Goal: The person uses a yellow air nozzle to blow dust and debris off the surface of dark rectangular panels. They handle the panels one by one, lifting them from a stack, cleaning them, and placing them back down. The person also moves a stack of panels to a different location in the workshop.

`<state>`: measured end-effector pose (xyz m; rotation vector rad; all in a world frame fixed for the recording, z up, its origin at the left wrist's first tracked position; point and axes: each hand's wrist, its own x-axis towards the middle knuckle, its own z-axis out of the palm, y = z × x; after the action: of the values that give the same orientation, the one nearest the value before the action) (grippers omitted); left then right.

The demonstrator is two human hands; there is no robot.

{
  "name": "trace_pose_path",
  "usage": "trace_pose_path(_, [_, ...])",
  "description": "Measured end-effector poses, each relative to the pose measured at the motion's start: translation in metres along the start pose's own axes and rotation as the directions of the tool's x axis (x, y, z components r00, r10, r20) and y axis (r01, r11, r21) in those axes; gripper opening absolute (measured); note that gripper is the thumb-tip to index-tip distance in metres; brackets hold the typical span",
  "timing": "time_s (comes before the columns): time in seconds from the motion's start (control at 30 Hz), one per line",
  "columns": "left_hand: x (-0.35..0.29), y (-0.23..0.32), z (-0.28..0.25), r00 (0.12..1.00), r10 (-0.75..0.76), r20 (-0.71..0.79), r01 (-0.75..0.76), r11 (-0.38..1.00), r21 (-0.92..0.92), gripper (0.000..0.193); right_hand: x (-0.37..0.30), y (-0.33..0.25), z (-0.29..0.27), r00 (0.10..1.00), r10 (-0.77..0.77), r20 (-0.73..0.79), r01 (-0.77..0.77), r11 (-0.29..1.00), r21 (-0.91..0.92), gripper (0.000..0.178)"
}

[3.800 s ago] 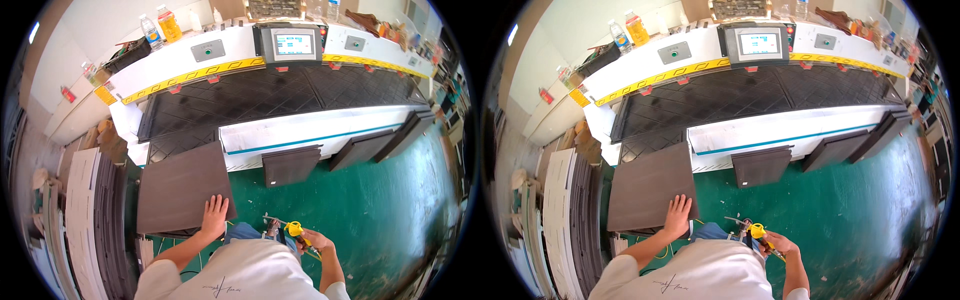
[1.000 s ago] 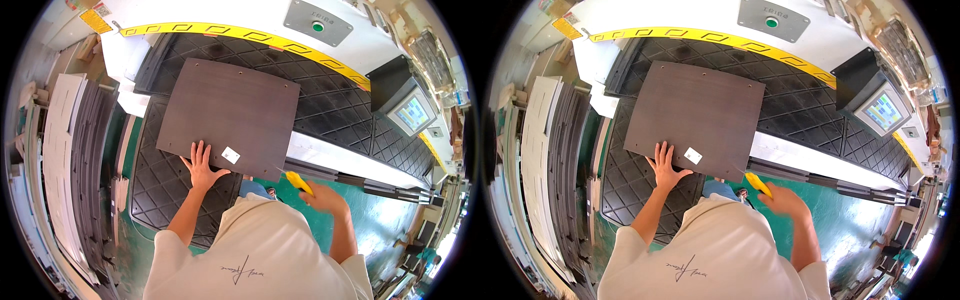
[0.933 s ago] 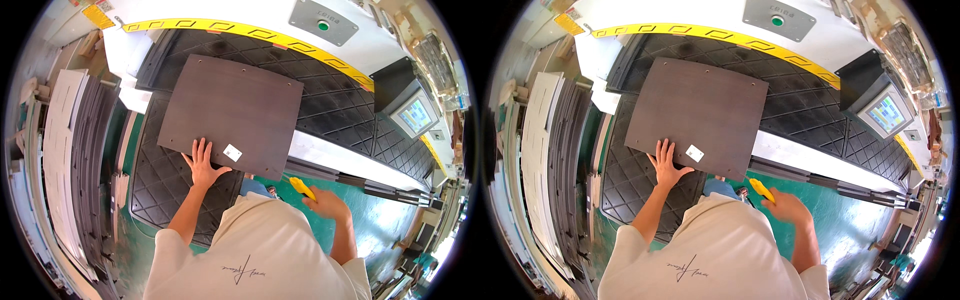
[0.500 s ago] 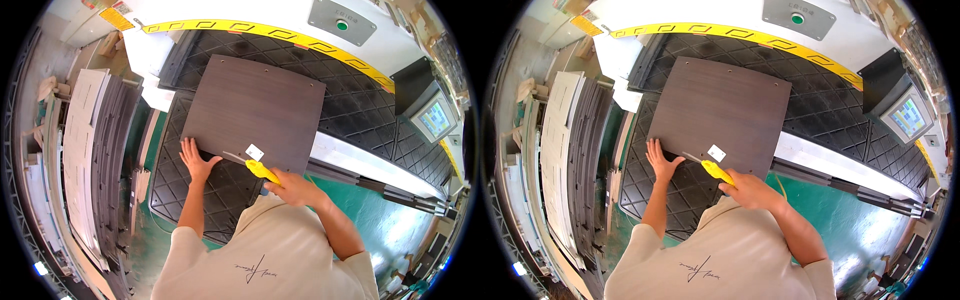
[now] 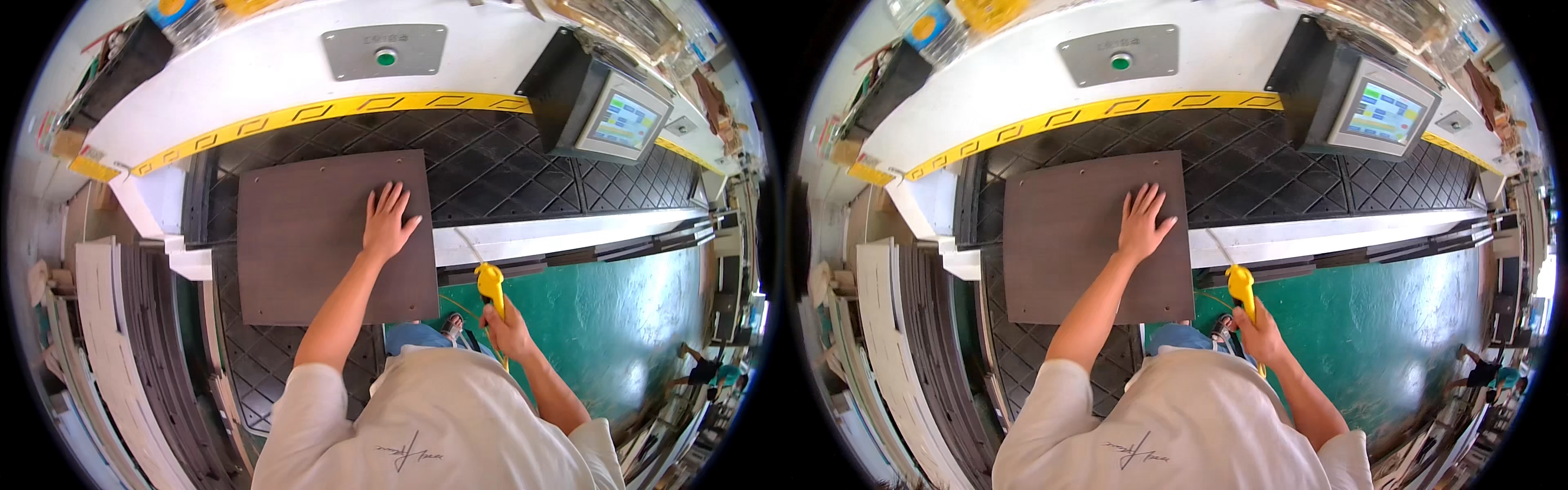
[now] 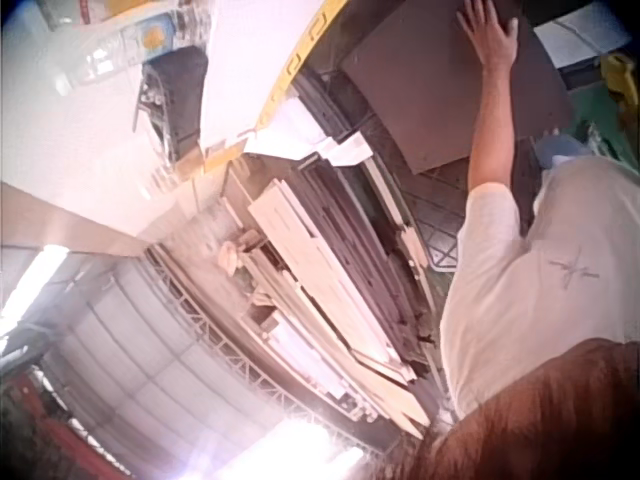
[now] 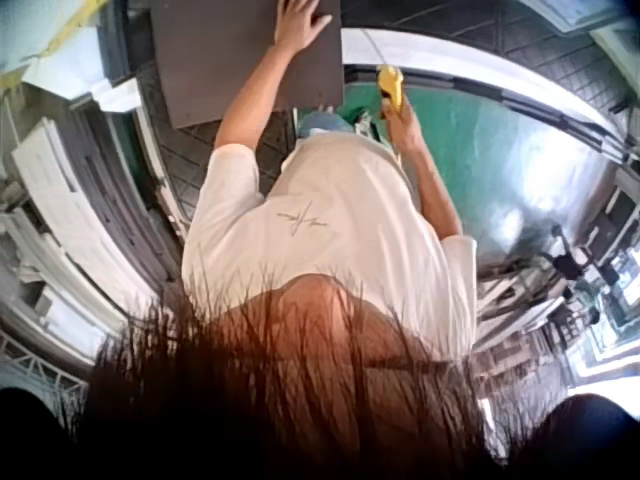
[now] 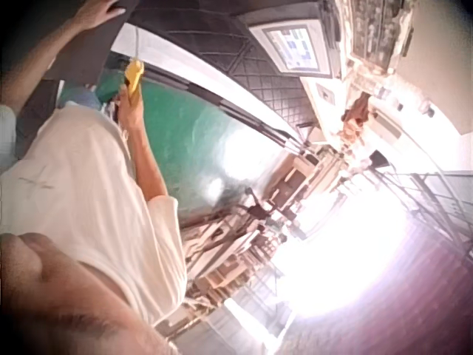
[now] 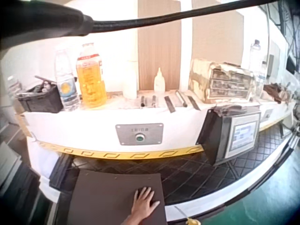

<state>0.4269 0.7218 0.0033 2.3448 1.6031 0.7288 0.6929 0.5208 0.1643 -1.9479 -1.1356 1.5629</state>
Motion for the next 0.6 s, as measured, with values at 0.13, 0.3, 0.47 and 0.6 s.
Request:
trace_pose_path(0.13, [0.094, -0.022, 0.040, 0.988, -0.110, -0.106, 0.113, 0.994, 0.016, 0.068, -0.024, 0.012, -0.003, 0.996, -0.013, 0.083, 0.002, 0.991, 0.134, 0.026])
trace_pose_path(0.3, [0.154, -0.023, 0.053, 0.953, -0.282, -0.112, 0.274, 0.958, -0.079, 0.027, -0.038, 0.049, -0.016, 0.981, 0.084, 0.174, -0.114, 0.978, 0.173, 0.036])
trace_pose_path(0.47, [0.172, -0.014, 0.060, 0.847, -0.509, -0.154, 0.523, 0.850, 0.062, 0.035, -0.049, 0.054, -0.033, 0.986, 0.040, 0.161, -0.084, 0.957, 0.278, 0.038])
trace_pose_path(0.6, [0.131, -0.005, 0.047, 0.812, -0.464, -0.355, 0.266, 0.835, -0.482, 0.030, -0.044, 0.060, -0.041, 0.981, 0.002, 0.192, -0.064, 0.947, 0.316, 0.037])
